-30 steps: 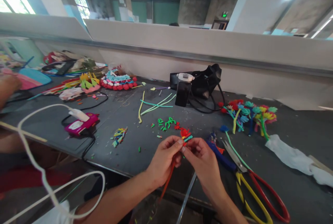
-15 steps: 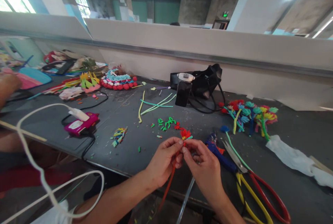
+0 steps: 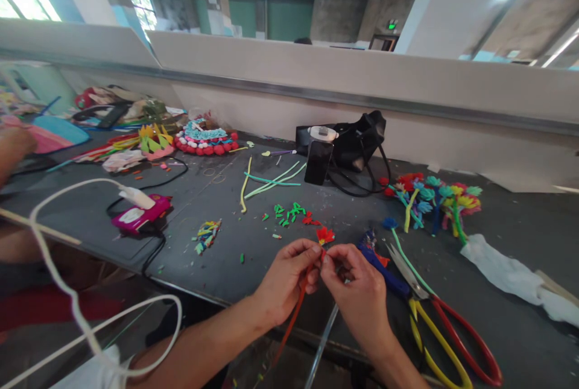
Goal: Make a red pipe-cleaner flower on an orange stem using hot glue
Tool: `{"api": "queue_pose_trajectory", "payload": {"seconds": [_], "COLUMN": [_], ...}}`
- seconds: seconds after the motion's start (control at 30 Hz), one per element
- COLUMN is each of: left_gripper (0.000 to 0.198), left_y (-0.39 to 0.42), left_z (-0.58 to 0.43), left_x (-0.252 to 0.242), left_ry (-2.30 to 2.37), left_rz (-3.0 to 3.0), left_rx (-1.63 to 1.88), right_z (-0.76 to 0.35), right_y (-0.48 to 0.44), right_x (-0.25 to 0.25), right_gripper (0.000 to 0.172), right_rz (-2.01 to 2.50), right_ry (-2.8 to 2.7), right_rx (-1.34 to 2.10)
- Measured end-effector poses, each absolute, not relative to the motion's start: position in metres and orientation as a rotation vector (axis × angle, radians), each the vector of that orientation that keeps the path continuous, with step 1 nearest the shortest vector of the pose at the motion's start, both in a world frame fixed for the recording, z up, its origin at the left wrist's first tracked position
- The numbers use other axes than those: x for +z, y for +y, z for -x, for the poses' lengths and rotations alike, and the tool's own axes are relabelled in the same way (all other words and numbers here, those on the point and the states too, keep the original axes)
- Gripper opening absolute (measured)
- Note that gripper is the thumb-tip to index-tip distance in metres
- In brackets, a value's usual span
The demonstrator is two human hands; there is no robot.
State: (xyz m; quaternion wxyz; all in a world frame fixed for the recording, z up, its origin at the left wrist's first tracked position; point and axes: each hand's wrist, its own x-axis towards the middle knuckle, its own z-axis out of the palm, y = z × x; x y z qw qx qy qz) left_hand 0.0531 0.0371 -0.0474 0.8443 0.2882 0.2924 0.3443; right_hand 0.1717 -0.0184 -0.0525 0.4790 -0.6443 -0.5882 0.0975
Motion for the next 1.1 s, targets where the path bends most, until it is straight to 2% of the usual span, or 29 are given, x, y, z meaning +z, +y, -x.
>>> {"api": "queue_pose_trajectory", "payload": {"seconds": [0.17, 0.2, 0.27, 0.33, 0.47, 0.53, 0.63, 0.73, 1.1], "left_gripper": [0.030, 0.030, 0.031, 0.031, 0.028, 0.027, 0.026, 0.025, 0.021], "left_y": [0.038, 0.039, 0.039, 0.040, 0.041, 0.042, 0.042, 0.042, 0.039], "left_z": [-0.051, -0.051, -0.050, -0.049, -0.048, -0.048, -0.048, -0.048, -0.049], "left_x": [-0.047, -0.047, -0.046, -0.045, -0.045, -0.046, -0.048, -0.049, -0.046], "left_ry": [0.605, 0.608, 0.612, 0.603, 0.617, 0.641, 0.669, 0.686, 0.727], "left_rz": [-0.620, -0.620, -0.625, -0.638, -0.667, -0.685, -0.728, -0.781, -0.875], "left_rx": [0.736, 0.734, 0.730, 0.730, 0.744, 0.752, 0.777, 0.804, 0.816], "right_z": [-0.175, -0.176, -0.180, -0.185, -0.195, -0.199, -0.203, -0.204, -0.199], "right_y": [-0.019, -0.019, -0.019, -0.020, -0.021, -0.021, -0.022, -0.022, -0.021], "right_x": [-0.043, -0.040, -0.034, -0.031, -0.032, -0.033, -0.033, -0.031, -0.027], "right_gripper": [0.003, 0.004, 0.021, 0.031, 0.026, 0.022, 0.011, 0.007, 0.005], "right_rz": [1.498, 1.462, 1.406, 1.402, 1.448, 1.457, 1.464, 1.448, 1.433], "right_ry": [-1.247, -1.196, -1.114, -1.069, -1.008, -1.071, -1.309, -1.456, -1.612], "right_rx": [0.493, 0.561, 0.689, 0.786, 0.844, 0.758, 0.391, 0.092, -0.125]}}
